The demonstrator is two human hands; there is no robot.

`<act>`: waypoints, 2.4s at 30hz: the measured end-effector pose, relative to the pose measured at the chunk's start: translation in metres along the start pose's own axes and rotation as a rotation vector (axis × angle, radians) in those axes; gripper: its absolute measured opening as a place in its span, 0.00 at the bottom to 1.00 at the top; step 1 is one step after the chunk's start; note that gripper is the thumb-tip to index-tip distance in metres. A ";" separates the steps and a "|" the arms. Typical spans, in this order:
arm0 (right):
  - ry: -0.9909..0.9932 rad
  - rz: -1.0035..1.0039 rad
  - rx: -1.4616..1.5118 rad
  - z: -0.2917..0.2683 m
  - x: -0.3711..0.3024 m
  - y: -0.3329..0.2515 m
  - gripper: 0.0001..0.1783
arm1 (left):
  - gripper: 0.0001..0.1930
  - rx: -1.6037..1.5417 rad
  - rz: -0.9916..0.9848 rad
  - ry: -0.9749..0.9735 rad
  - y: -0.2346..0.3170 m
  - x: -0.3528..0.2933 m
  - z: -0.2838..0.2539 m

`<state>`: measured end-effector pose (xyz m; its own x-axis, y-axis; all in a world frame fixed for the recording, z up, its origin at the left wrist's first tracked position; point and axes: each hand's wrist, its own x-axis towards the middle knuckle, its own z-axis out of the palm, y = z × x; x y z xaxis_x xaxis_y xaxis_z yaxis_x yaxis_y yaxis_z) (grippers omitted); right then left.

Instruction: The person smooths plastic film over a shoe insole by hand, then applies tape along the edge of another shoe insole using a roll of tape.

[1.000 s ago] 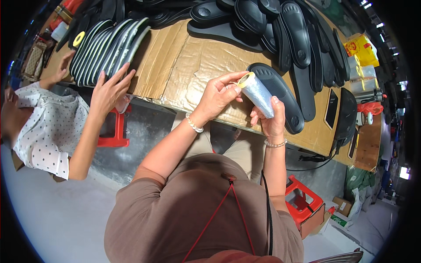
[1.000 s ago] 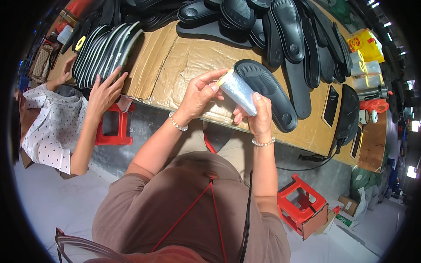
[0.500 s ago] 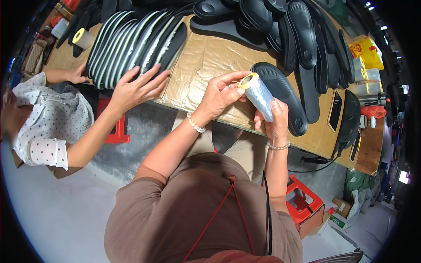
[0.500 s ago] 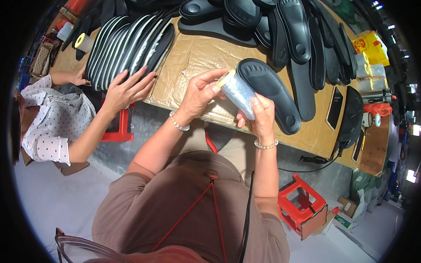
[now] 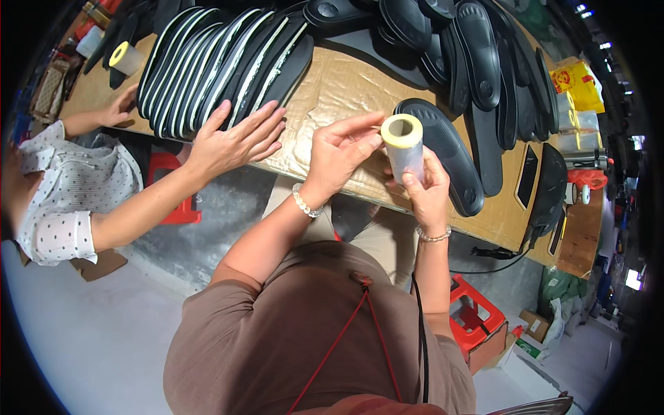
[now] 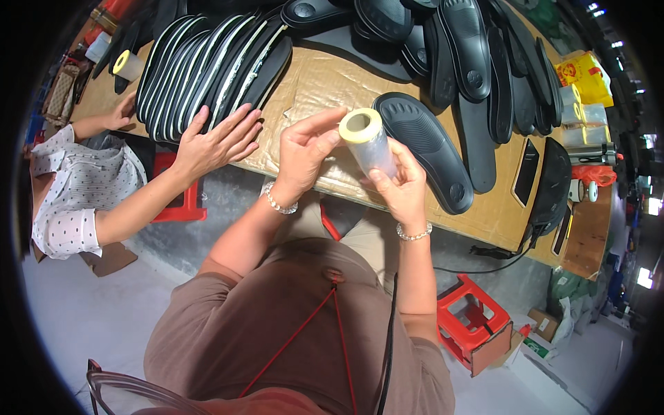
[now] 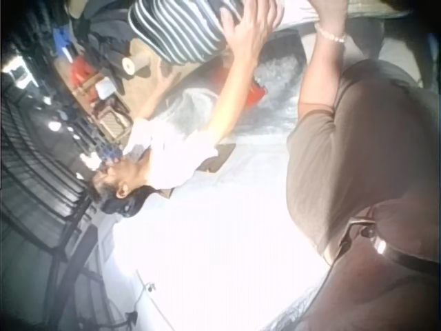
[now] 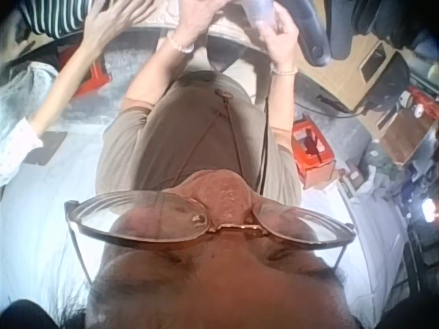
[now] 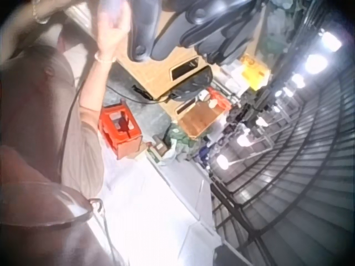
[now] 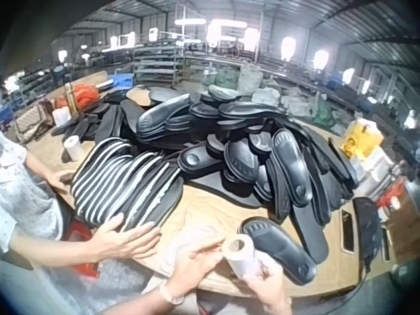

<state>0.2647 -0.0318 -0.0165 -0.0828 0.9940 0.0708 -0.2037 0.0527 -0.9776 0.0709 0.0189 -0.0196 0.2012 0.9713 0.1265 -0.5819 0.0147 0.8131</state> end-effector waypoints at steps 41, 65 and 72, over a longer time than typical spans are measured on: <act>-0.009 -0.258 -0.511 -0.002 -0.003 0.017 0.39 | 0.18 0.462 0.324 -0.168 0.022 -0.012 0.021; 0.045 -0.215 -0.501 -0.002 -0.007 0.015 0.29 | 0.22 0.251 0.204 -0.163 0.014 -0.015 0.022; -0.016 -0.266 -0.552 -0.001 -0.005 0.013 0.33 | 0.11 0.316 0.214 -0.197 0.022 -0.017 0.013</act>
<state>0.2637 -0.0362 -0.0302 -0.1141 0.9387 0.3253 0.3154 0.3448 -0.8841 0.0654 -0.0004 0.0034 0.2666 0.8804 0.3922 -0.3627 -0.2854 0.8871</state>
